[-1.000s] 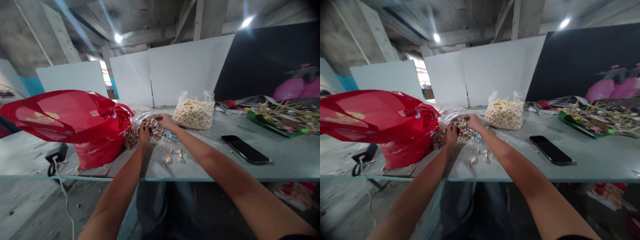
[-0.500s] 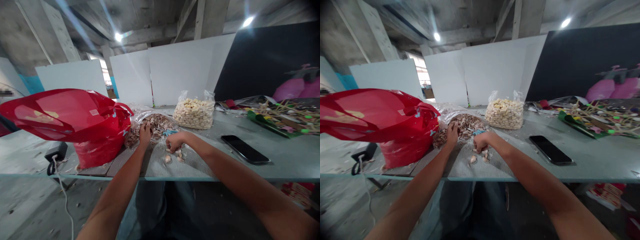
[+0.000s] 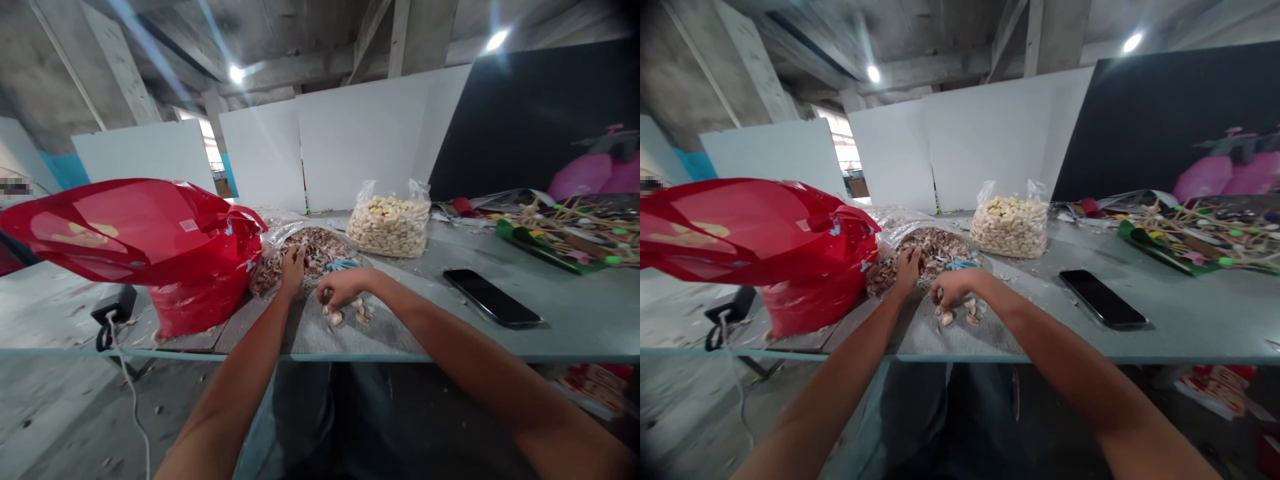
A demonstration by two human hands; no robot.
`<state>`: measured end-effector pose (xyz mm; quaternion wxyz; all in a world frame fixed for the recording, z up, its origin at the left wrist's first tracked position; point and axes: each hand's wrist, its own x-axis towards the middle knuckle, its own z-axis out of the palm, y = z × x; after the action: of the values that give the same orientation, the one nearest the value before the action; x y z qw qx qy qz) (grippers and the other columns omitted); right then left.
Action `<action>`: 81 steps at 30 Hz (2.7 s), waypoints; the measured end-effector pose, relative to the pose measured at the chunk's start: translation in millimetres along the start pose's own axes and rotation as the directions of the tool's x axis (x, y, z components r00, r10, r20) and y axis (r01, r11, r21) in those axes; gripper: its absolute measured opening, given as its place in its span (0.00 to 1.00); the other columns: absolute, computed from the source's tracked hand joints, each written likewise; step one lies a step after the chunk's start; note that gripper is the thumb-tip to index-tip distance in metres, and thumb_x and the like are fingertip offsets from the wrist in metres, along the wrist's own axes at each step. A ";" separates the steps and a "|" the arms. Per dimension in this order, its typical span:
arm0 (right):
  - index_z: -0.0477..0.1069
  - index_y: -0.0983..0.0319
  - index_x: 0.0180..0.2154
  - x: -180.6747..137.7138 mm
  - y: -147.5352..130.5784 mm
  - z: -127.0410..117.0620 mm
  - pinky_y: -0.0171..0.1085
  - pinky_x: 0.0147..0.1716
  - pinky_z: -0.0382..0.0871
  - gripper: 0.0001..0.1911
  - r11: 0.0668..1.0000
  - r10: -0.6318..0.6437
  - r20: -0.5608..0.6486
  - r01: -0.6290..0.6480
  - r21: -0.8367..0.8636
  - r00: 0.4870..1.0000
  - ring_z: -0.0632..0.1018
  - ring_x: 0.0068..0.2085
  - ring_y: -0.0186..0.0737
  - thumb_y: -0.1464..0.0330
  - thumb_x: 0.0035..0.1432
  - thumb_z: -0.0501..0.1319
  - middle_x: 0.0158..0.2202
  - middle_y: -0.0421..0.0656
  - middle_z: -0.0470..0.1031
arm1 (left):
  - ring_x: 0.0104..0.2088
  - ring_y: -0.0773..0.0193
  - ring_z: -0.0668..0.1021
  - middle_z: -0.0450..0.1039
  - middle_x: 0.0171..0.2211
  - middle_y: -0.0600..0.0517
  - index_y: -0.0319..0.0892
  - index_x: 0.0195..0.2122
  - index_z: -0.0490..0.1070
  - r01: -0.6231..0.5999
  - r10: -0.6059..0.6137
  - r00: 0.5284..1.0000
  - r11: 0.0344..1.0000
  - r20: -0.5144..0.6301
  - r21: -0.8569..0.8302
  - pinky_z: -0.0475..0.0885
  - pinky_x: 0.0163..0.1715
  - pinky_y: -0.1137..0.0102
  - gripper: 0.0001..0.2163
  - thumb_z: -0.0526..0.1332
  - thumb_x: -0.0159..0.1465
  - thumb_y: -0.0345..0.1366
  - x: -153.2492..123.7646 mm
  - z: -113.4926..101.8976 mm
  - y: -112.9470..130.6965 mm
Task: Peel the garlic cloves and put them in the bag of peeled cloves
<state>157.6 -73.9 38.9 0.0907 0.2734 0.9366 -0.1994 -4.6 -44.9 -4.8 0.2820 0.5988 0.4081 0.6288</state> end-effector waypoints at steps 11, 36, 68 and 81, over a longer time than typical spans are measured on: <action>0.76 0.67 0.25 0.5 -20.4 5.7 0.31 0.22 0.55 0.07 0.994 0.081 -0.076 -0.086 -0.071 0.994 0.66 0.21 0.30 0.69 0.45 0.62 0.19 0.39 0.71 | 0.13 0.73 0.62 0.63 0.16 0.58 0.40 0.30 0.67 -0.006 0.006 0.999 1.000 0.033 0.011 0.55 0.13 0.75 0.19 0.55 0.62 0.53 -0.3 -0.8 -1.7; 0.75 0.65 0.37 22.5 36.2 12.3 0.35 0.35 0.75 0.18 0.398 0.475 -0.595 0.445 0.802 0.648 0.74 0.28 0.32 0.63 0.45 0.70 0.29 0.41 0.77 | 0.16 0.73 0.66 0.70 0.19 0.55 0.37 0.36 0.78 0.045 -0.050 0.989 0.998 0.142 0.040 0.61 0.16 0.76 0.16 0.70 0.48 0.40 -0.3 1.6 5.8; 0.74 0.65 0.32 16.3 31.8 9.2 0.35 0.34 0.76 0.10 0.565 0.507 -0.575 0.256 0.784 0.642 0.79 0.31 0.39 0.64 0.54 0.60 0.26 0.43 0.76 | 0.38 0.61 0.78 0.79 0.36 0.47 0.44 0.36 0.80 -0.400 0.343 0.912 0.865 0.223 0.303 0.71 0.41 0.66 0.07 0.64 0.57 0.30 -0.1 -4.7 4.3; 0.74 0.66 0.28 30.8 38.1 15.2 0.32 0.29 0.73 0.10 0.779 0.471 -0.713 0.135 0.613 0.519 0.79 0.28 0.38 0.67 0.53 0.58 0.25 0.44 0.78 | 0.38 0.62 0.78 0.79 0.37 0.46 0.43 0.39 0.79 -0.474 0.387 0.876 0.796 0.287 0.376 0.71 0.40 0.68 0.08 0.63 0.59 0.29 -0.6 -4.7 0.9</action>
<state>153.7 -36.3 4.3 -0.4410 0.4433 0.7129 -0.3174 -9.0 -46.6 -4.1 0.0287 0.7823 0.3605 0.5072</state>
